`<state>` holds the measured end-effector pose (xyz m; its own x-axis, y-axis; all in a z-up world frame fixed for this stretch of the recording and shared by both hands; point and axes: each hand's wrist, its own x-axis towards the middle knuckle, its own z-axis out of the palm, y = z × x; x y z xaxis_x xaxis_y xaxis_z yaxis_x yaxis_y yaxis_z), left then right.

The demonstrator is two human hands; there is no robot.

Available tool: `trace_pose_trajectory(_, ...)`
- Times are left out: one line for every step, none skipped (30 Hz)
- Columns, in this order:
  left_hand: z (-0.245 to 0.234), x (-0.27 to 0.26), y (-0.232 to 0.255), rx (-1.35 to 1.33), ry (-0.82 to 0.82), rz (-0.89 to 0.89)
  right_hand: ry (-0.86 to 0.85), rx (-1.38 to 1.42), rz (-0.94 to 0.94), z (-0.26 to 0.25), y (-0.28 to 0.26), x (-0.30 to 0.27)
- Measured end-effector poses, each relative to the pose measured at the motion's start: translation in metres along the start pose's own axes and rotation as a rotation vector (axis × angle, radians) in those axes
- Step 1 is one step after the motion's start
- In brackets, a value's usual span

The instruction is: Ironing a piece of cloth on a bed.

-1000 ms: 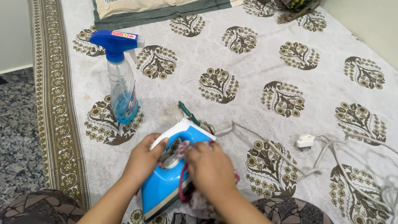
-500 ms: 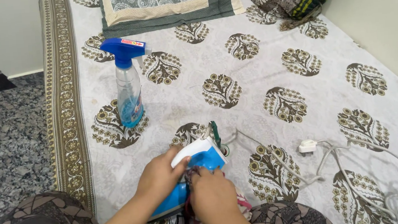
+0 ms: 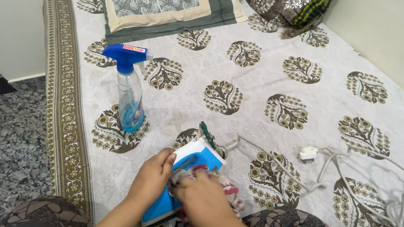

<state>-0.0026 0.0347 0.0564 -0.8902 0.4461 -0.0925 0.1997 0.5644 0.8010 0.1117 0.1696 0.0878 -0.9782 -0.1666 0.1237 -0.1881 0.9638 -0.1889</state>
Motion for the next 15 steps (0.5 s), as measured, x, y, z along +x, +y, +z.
trace_pose_trajectory(0.001,0.000,0.000,0.021,0.010,0.021,-0.044,0.070,0.027,-0.002,0.009,-0.003)
trace_pose_trajectory(0.001,0.001,0.000,0.020,0.009,0.022,-0.044,0.070,0.029,-0.009,0.020,-0.004)
trace_pose_trajectory(0.001,0.002,0.000,0.038,0.013,0.008,-0.056,0.067,0.261,-0.016,0.031,-0.004)
trace_pose_trajectory(0.000,0.001,0.000,0.055,0.021,-0.014,-0.074,0.066,0.486,-0.023,0.042,-0.003)
trace_pose_trajectory(0.001,0.003,-0.002,0.055,0.024,-0.020,-0.077,0.067,0.480,-0.026,0.048,0.003)
trace_pose_trajectory(0.000,0.003,-0.004,0.040,0.030,0.002,0.108,0.038,0.443,-0.028,0.050,0.008)
trace_pose_trajectory(-0.001,0.003,-0.006,0.026,0.035,0.024,0.294,0.009,0.404,-0.030,0.053,0.012)
trace_pose_trajectory(0.000,0.003,-0.008,0.029,0.032,0.025,0.295,0.011,0.407,-0.022,0.049,0.018)
trace_pose_trajectory(0.000,0.003,-0.009,-0.005,0.019,-0.006,0.237,-0.031,0.393,-0.014,0.044,0.024)
trace_pose_trajectory(0.000,0.005,-0.010,-0.040,0.010,-0.033,0.182,-0.075,0.375,-0.007,0.041,0.031)
trace_pose_trajectory(-0.001,0.012,-0.012,-0.039,0.012,-0.029,0.186,-0.076,0.374,-0.007,0.044,0.033)
trace_pose_trajectory(-0.003,0.014,-0.014,-0.047,-0.017,-0.083,0.152,-0.084,0.419,-0.007,0.045,0.033)
trace_pose_trajectory(-0.004,0.017,-0.017,-0.055,-0.046,-0.136,0.117,-0.093,0.463,-0.007,0.046,0.033)
trace_pose_trajectory(-0.006,0.018,-0.015,-0.056,-0.048,-0.132,0.119,-0.095,0.467,-0.006,0.050,0.028)
trace_pose_trajectory(-0.008,0.019,-0.012,-0.066,-0.048,-0.175,0.066,-0.084,0.514,-0.005,0.053,0.024)
